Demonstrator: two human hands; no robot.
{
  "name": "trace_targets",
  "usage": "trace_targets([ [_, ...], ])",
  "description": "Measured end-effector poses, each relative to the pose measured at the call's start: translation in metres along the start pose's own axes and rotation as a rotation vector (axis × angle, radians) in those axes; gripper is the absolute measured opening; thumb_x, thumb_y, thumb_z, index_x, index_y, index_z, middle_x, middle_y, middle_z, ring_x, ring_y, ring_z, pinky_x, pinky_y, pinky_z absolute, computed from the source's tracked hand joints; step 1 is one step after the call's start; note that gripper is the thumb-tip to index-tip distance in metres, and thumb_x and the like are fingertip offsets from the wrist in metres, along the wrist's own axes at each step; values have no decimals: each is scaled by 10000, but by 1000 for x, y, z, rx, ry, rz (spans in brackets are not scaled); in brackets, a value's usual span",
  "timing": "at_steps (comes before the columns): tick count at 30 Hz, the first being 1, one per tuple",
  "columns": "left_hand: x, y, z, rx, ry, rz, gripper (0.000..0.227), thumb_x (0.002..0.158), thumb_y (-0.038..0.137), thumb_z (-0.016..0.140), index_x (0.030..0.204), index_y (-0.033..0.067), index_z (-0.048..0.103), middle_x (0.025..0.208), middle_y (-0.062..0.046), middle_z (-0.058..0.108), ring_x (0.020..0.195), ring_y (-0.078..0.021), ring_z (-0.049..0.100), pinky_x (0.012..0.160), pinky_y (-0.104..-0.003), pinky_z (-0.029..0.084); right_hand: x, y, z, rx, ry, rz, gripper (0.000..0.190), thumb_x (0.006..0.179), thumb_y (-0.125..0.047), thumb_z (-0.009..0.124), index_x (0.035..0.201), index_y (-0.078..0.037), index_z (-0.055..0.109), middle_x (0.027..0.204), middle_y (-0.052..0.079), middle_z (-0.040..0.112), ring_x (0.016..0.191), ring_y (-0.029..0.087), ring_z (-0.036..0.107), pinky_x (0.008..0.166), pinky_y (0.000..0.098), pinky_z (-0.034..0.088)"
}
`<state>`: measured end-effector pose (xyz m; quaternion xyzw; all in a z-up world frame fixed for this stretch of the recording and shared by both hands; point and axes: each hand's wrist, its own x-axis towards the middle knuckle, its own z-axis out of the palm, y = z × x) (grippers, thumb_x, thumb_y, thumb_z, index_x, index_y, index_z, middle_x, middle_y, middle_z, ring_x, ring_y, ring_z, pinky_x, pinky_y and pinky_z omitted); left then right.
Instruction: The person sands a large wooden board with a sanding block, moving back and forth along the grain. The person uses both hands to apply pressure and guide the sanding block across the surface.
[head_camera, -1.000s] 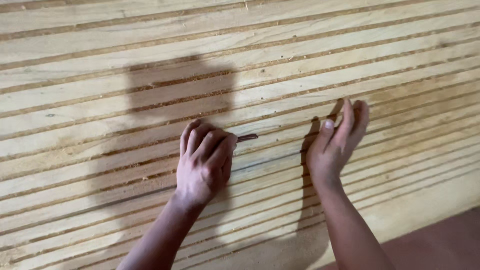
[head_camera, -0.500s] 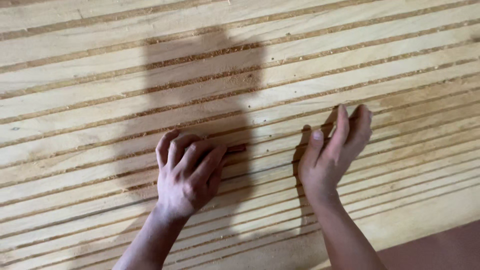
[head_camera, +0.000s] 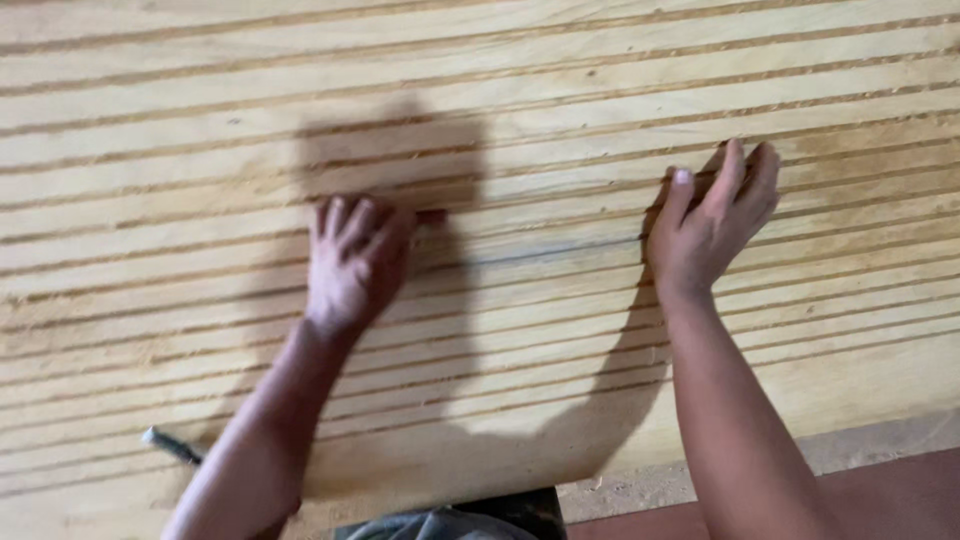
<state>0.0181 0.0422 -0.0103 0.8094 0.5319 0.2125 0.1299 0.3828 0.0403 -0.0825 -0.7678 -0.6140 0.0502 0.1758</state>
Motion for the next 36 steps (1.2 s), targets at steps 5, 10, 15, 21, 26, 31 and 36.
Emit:
trace_targets([
  [5, -8, -31, -18, 34, -112, 137, 221, 849, 106, 735, 1066, 73, 708, 1050, -74, 624, 1025, -278, 587, 918, -442, 471, 2, 0, 1, -35, 20, 13, 525, 1141, -241, 679, 1558, -21, 448, 1610, 314, 331, 1463, 497, 340, 1208, 615, 286],
  [10, 1, -35, -8, 26, -98, 286, 121, 925, 137, 735, 1045, 145, 722, 963, -40, 580, 970, -241, 571, 874, -412, 476, -1, 0, 1, -37, 14, 16, 516, 1130, -226, 674, 1551, -22, 455, 1622, 297, 332, 1463, 491, 343, 1202, 613, 298],
  [15, 4, -42, -8, -8, -104, 324, 90, 938, 133, 685, 1025, 130, 706, 928, -60, 530, 949, -257, 550, 862, -414, 472, -1, 0, 2, -48, 19, 10, 503, 1141, -234, 689, 1543, -33, 463, 1619, 290, 326, 1465, 479, 342, 1206, 609, 294],
  [21, 10, -39, 11, 47, -226, 299, 70, 885, 83, 656, 924, 140, 652, 978, -63, 541, 986, -261, 542, 893, -406, 482, 2, 4, 3, -55, -27, 34, 520, 1150, -235, 669, 1571, -50, 426, 1638, 269, 321, 1484, 469, 339, 1231, 608, 285],
  [26, 2, -51, -4, -31, -224, 337, 127, 890, 93, 634, 1007, 127, 671, 1017, -55, 544, 1007, -251, 522, 905, -417, 472, -2, 0, 1, -66, -16, 42, 523, 1142, -232, 663, 1564, -46, 416, 1639, 286, 300, 1476, 486, 316, 1212, 606, 285],
  [31, -4, -56, -5, -43, -194, 289, 93, 869, 105, 647, 960, 120, 654, 1002, -55, 549, 1004, -272, 532, 916, -425, 480, 0, 6, 5, -76, -27, 21, 534, 1141, -230, 674, 1566, -40, 411, 1639, 287, 304, 1478, 486, 322, 1212, 611, 281],
  [36, 2, -61, -6, 4, -179, 319, 133, 820, 87, 651, 949, 124, 652, 998, -58, 564, 993, -274, 544, 885, -424, 481, -2, 3, 3, -58, 8, 5, 506, 1108, -201, 671, 1522, -34, 432, 1641, 286, 321, 1483, 482, 334, 1219, 602, 288],
])
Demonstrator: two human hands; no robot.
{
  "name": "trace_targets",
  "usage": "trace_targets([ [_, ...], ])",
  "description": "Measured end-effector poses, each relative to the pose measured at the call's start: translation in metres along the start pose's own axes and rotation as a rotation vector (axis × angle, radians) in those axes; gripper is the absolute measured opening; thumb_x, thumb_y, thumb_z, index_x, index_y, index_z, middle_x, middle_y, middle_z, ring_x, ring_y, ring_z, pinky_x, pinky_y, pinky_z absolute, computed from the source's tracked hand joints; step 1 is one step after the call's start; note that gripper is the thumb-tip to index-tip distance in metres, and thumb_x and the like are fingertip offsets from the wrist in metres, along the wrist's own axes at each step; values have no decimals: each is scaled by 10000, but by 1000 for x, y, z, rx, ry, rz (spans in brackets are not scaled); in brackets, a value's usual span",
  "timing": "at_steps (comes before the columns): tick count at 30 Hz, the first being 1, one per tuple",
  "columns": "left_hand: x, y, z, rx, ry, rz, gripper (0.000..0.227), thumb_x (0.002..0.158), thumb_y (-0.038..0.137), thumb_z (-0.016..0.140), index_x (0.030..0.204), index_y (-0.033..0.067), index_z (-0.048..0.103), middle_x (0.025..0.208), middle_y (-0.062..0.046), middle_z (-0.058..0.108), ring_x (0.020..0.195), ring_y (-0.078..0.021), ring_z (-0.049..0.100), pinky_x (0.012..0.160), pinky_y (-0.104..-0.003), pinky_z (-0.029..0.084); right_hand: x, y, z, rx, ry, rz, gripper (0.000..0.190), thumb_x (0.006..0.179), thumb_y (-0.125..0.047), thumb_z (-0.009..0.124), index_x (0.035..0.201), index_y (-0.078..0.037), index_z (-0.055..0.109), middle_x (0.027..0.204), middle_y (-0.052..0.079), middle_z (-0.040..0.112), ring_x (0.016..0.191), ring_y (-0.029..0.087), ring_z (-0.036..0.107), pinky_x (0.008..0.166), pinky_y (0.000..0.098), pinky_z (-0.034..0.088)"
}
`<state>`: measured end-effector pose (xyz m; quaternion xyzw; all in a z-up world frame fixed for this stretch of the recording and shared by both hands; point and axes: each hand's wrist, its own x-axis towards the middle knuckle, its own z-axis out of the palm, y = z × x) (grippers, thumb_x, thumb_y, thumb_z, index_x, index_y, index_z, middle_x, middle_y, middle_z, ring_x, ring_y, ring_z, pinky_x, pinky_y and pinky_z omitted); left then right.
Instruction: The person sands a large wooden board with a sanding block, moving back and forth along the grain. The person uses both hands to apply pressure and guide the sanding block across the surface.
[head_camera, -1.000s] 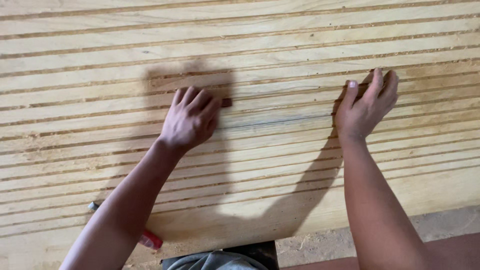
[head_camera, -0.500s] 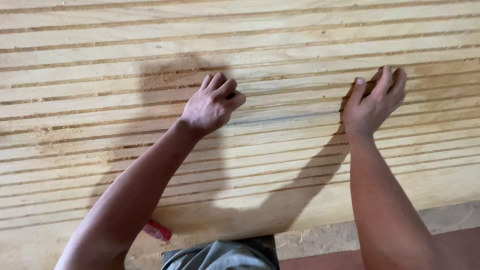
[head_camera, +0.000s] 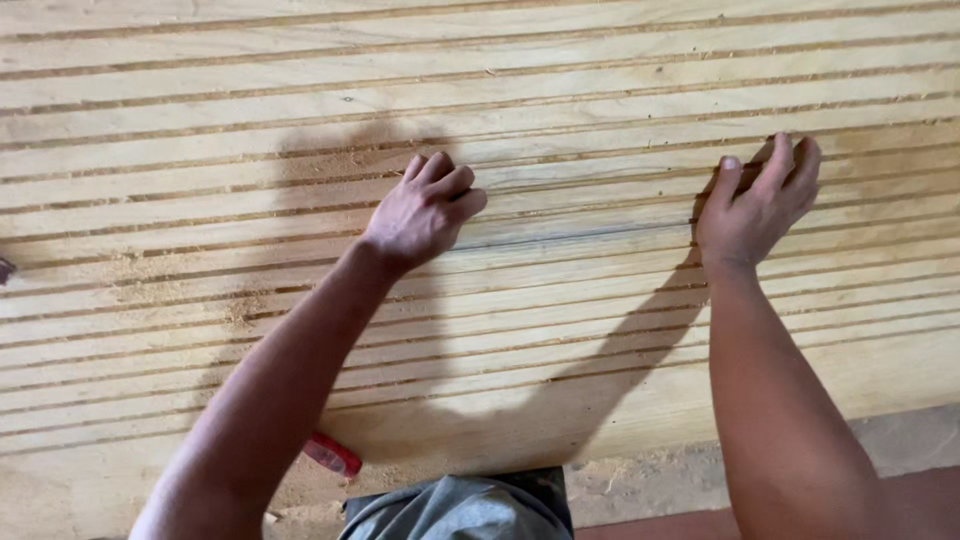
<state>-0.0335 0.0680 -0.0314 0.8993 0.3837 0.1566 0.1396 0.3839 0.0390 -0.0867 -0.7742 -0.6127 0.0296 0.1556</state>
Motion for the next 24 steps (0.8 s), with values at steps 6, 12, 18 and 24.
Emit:
trace_targets([
  [6, -7, -10, -10, -66, -20, -15, 118, 849, 67, 671, 951, 127, 662, 969, -42, 572, 985, -259, 547, 903, -411, 494, 7, 0, 3, -6, 31, -9, 546, 1128, -243, 707, 1560, -33, 447, 1615, 295, 332, 1456, 495, 334, 1198, 611, 285],
  [12, 14, 8, 13, -27, 59, 51, 196, 836, 27, 644, 1004, 121, 681, 1010, -37, 585, 1020, -236, 559, 979, -389, 507, 6, -1, 3, 6, 23, 1, 526, 1118, -217, 667, 1566, -46, 451, 1634, 305, 320, 1466, 492, 332, 1202, 614, 287],
  [18, -9, -5, 2, -31, 33, -12, 149, 844, 57, 662, 981, 116, 672, 974, -51, 578, 979, -258, 553, 914, -407, 498, 4, -3, 2, 25, 10, 19, 538, 1123, -256, 688, 1551, -41, 445, 1623, 297, 322, 1452, 488, 335, 1190, 611, 295],
  [24, 3, -1, 1, -16, 53, -11, 130, 808, 73, 664, 929, 109, 633, 940, -66, 562, 973, -277, 557, 883, -410, 505, 3, 1, 1, -11, 25, 3, 561, 1091, -231, 687, 1557, -31, 449, 1617, 289, 330, 1471, 499, 331, 1212, 624, 269],
])
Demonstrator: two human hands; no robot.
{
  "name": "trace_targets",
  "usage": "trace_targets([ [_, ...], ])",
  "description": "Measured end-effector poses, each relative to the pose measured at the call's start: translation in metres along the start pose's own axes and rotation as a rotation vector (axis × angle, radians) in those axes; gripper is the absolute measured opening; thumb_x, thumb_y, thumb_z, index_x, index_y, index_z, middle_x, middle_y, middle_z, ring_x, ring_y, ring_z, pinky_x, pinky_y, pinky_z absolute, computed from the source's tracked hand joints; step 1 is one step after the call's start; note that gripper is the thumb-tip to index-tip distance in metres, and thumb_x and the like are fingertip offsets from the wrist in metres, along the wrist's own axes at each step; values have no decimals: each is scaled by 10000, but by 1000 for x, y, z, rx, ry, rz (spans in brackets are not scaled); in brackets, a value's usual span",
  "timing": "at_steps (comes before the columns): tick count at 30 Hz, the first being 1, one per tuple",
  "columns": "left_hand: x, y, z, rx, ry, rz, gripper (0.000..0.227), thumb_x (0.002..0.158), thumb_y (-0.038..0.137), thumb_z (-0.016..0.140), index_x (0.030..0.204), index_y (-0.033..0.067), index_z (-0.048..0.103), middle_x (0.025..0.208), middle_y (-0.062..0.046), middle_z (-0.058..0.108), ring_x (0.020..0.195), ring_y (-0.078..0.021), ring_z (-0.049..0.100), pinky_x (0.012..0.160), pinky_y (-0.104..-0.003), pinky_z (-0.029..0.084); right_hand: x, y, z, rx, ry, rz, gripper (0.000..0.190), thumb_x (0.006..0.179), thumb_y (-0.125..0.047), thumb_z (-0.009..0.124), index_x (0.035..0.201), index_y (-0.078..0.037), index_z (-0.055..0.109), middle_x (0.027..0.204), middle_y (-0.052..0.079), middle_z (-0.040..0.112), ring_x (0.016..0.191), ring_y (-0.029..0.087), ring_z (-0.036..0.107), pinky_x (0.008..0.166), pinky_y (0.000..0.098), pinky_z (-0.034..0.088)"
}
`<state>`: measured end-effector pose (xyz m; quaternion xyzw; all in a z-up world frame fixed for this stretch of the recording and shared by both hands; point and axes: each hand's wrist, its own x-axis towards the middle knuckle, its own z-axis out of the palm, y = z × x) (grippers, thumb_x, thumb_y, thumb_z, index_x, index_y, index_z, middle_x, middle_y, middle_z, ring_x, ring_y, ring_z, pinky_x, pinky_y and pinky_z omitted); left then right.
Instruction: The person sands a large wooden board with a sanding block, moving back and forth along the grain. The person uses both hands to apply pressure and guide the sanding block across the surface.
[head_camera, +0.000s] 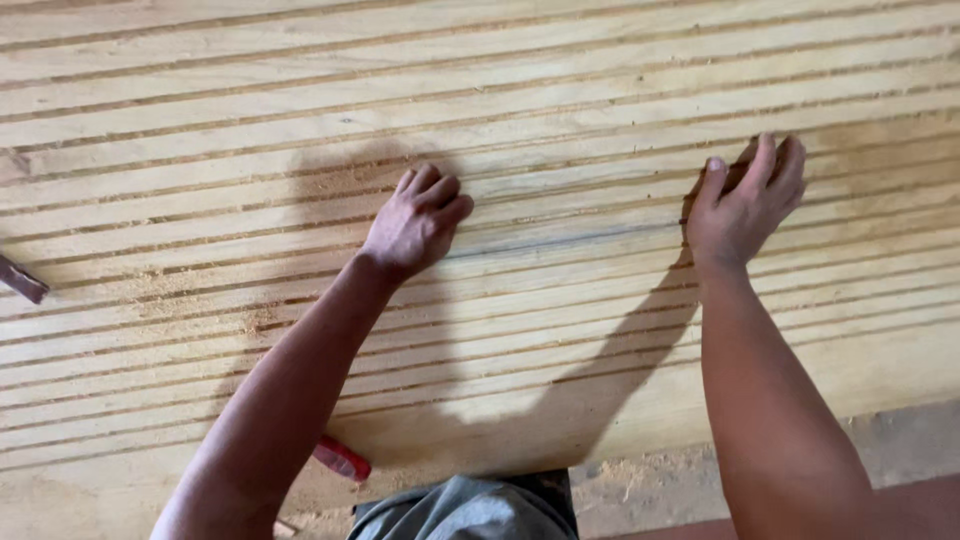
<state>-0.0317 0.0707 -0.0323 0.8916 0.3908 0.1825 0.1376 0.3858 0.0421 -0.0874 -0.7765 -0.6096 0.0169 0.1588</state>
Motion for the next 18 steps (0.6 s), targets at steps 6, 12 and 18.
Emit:
trace_targets([
  [6, -13, -11, -20, -48, -20, 13, 148, 842, 64, 656, 983, 110, 650, 952, -48, 573, 985, -254, 561, 863, -395, 492, 6, -5, -2, -1, -20, -4, 555, 1138, -256, 706, 1568, -42, 427, 1623, 289, 320, 1467, 488, 335, 1197, 619, 296],
  [12, 22, 12, 9, -56, -432, -180, 98, 986, 131, 594, 910, 97, 646, 907, -79, 585, 927, -235, 569, 919, -366, 487, -4, 0, 8, 16, -27, 33, 520, 1110, -203, 671, 1537, -30, 430, 1647, 297, 319, 1473, 493, 337, 1205, 614, 304],
  [18, 22, 15, 24, -20, 19, 52, 156, 882, 40, 642, 1008, 125, 673, 1004, -41, 607, 999, -214, 568, 943, -383, 507, -6, 3, -3, 46, -30, 0, 482, 1132, -209, 666, 1528, -50, 443, 1669, 283, 322, 1478, 485, 354, 1224, 615, 300],
])
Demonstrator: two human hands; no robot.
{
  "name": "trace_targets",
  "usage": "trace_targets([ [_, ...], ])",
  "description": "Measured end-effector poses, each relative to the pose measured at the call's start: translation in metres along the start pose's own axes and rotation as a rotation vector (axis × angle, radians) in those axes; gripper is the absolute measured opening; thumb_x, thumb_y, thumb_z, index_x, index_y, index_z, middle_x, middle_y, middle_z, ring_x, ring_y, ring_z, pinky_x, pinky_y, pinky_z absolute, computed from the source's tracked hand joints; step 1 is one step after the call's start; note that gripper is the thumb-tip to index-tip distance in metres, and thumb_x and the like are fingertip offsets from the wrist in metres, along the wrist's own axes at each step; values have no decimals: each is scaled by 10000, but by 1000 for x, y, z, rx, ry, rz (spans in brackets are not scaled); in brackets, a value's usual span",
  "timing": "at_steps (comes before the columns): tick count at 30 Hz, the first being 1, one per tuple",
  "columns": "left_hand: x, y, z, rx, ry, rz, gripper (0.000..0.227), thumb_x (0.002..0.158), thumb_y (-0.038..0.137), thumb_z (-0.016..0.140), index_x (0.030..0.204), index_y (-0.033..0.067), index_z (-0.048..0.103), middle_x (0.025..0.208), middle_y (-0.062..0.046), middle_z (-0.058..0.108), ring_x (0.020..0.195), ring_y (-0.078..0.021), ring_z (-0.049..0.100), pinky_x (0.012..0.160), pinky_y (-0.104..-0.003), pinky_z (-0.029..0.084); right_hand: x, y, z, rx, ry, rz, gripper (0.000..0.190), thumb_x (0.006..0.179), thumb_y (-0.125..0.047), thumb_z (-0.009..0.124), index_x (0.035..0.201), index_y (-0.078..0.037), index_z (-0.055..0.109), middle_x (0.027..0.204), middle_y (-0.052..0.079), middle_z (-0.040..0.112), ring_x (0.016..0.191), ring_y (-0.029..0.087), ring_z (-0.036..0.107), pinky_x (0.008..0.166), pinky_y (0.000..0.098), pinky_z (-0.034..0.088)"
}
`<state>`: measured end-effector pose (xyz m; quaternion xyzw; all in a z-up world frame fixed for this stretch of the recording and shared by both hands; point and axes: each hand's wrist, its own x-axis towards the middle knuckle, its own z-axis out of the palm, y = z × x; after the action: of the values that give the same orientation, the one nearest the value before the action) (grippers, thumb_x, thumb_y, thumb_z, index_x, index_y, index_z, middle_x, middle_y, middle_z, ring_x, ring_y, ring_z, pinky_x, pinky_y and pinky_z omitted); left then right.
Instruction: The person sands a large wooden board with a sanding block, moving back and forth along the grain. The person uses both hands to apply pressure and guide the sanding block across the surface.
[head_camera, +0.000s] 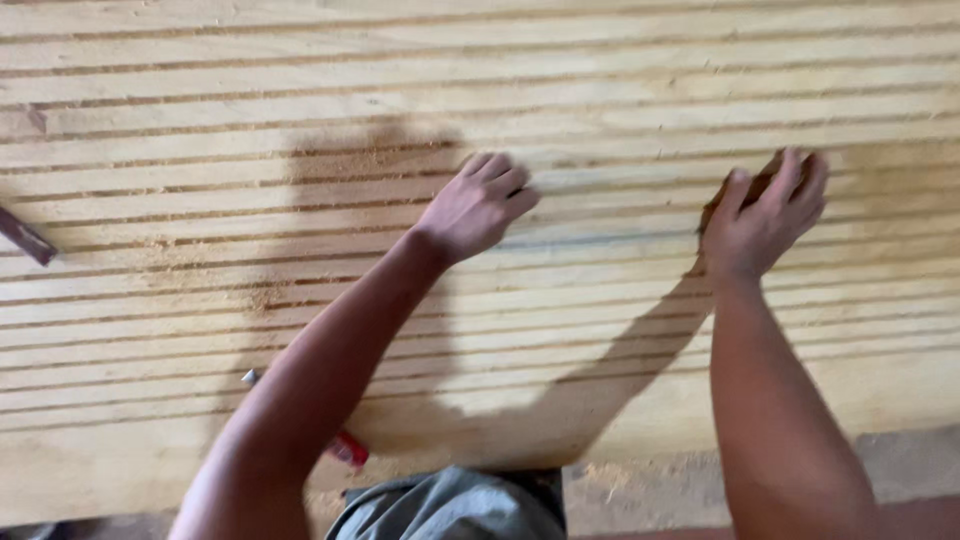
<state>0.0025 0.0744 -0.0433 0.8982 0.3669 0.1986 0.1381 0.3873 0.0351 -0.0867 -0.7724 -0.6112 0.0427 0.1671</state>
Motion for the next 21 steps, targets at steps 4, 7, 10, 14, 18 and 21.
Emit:
trace_targets([
  [4, -40, -17, -36, -4, -85, -59, 132, 861, 54, 664, 977, 116, 677, 940, -52, 586, 990, -246, 569, 915, -400, 504, 0, -9, 0, 0, 23, 18, 541, 1105, -233, 688, 1549, -40, 448, 1612, 307, 328, 1443, 508, 342, 1183, 625, 294],
  [7, -30, -14, -32, 5, -92, -58, 147, 808, 59, 672, 947, 105, 672, 930, -69, 587, 985, -272, 573, 873, -409, 502, 7, -6, 0, -21, 24, -1, 537, 1101, -212, 671, 1549, -23, 444, 1610, 305, 332, 1452, 510, 335, 1194, 626, 281],
  [10, 0, -5, -12, 1, -70, 22, 151, 804, 51, 659, 942, 113, 657, 967, -64, 589, 1009, -259, 576, 921, -394, 515, 2, -7, 1, -21, 18, 13, 536, 1125, -234, 685, 1553, -15, 448, 1612, 296, 339, 1466, 500, 334, 1208, 622, 269],
  [14, 2, 3, -6, -9, -26, 46, 181, 794, 30, 651, 958, 106, 656, 1000, -70, 586, 1030, -250, 582, 943, -391, 518, 6, -8, -3, -17, 18, 0, 545, 1114, -255, 678, 1548, -11, 457, 1611, 292, 341, 1483, 484, 332, 1219, 616, 260],
  [18, -11, -8, -23, -28, -59, -30, 136, 821, 36, 673, 941, 100, 663, 954, -70, 579, 974, -270, 568, 886, -407, 502, 10, -9, -1, -26, 31, -10, 565, 1091, -285, 683, 1528, -3, 463, 1589, 300, 341, 1459, 485, 331, 1211, 618, 258],
  [21, -5, 1, -13, -43, -23, -45, 131, 850, 28, 664, 957, 104, 665, 968, -65, 588, 971, -264, 561, 889, -394, 504, 8, -6, 0, -36, 32, -3, 548, 1120, -288, 667, 1539, -4, 459, 1603, 303, 342, 1476, 484, 329, 1214, 613, 261],
])
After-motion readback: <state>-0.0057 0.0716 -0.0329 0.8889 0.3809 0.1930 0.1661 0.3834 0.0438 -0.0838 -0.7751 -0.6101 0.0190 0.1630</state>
